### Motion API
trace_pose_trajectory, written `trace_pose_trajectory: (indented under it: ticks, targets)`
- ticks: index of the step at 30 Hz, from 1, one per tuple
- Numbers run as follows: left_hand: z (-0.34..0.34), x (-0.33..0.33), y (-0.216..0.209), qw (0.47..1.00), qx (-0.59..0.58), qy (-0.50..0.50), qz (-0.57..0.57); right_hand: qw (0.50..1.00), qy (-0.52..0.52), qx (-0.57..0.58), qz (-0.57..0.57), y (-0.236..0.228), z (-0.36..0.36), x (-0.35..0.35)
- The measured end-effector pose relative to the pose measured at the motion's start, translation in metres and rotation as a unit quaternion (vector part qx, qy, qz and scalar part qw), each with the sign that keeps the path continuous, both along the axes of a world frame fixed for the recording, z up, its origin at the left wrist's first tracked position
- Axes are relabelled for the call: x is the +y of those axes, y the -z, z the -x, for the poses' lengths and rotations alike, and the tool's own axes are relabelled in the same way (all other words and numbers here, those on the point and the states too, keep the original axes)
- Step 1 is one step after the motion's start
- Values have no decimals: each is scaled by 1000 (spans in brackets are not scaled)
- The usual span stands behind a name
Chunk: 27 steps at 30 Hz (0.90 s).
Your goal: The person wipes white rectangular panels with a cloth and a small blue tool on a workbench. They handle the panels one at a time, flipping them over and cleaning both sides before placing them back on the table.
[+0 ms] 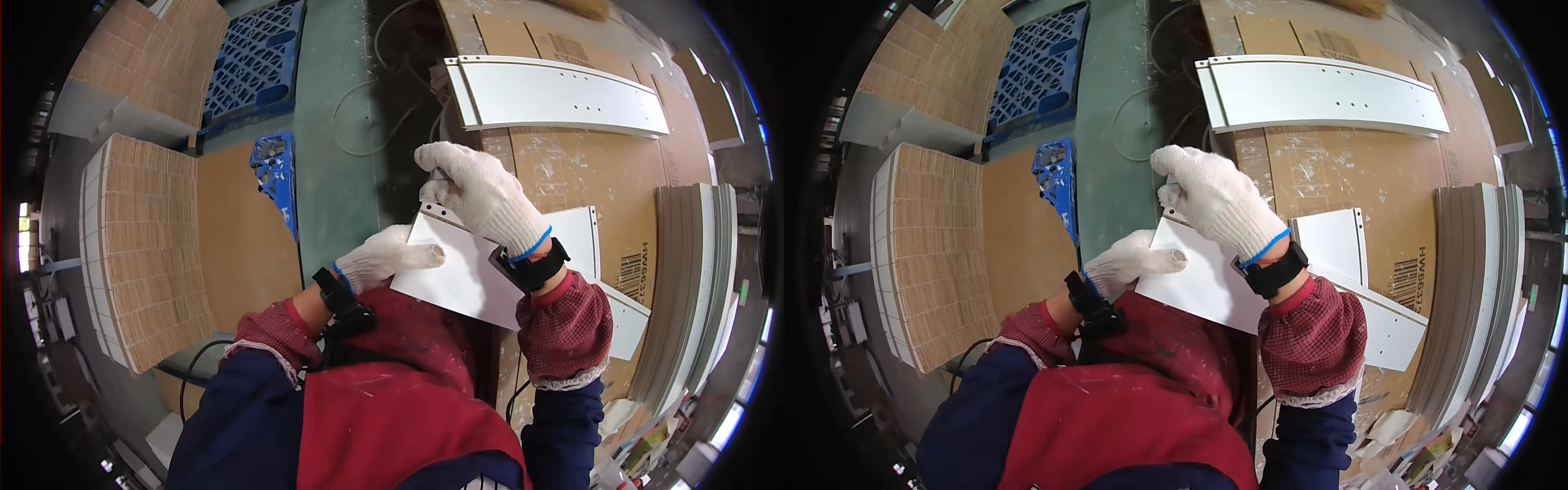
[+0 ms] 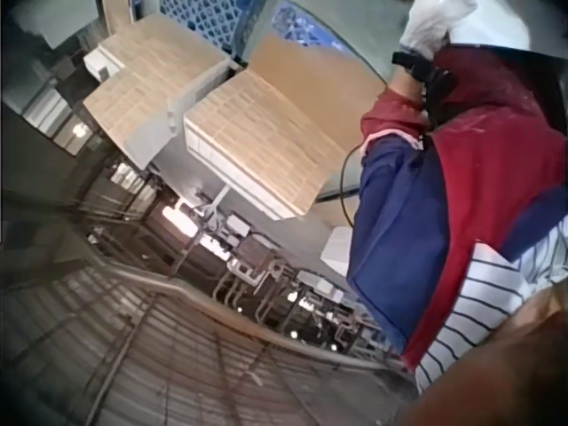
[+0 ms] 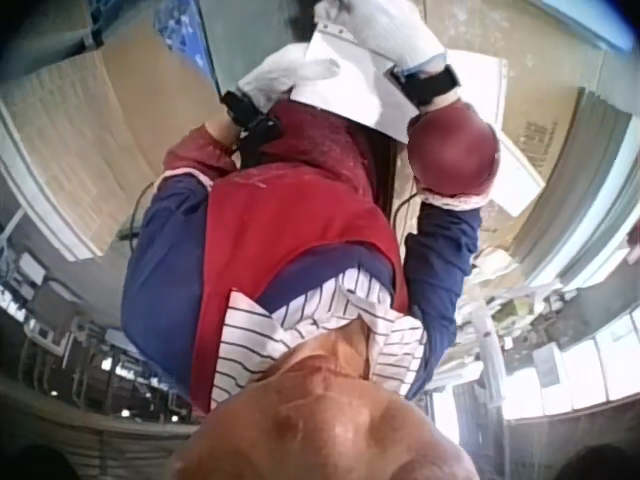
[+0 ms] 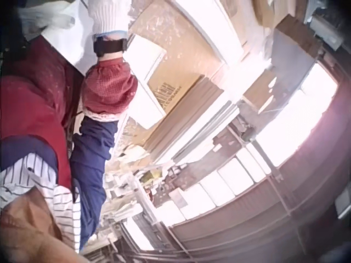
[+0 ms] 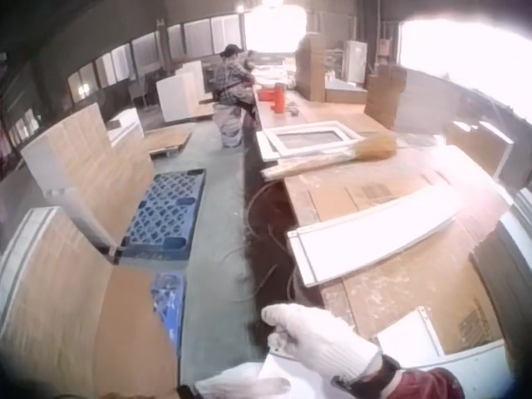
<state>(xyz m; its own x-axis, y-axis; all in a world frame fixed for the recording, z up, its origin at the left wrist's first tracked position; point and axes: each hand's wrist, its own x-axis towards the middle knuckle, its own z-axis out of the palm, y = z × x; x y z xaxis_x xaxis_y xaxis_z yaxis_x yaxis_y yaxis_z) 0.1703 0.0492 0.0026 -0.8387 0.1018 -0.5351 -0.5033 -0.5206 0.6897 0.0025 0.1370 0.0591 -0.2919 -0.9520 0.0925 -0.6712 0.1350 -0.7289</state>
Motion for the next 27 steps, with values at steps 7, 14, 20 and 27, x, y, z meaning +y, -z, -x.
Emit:
trace_pose_trajectory:
  ticks: [7,14,20,27]
  targets:
    - [-1,-4,6,997,71,-1,-2,999,-7,46,-15,-2,-3,-15]
    - [-2,-5,14,996,84,5,16,993,-38,107,-38,2,-4,-19]
    - [-2,-3,11,996,86,-10,4,990,-29,118,-72,-3,-9,-17]
    - [-4,-1,13,999,49,-11,-8,974,163,-153,46,-18,6,22]
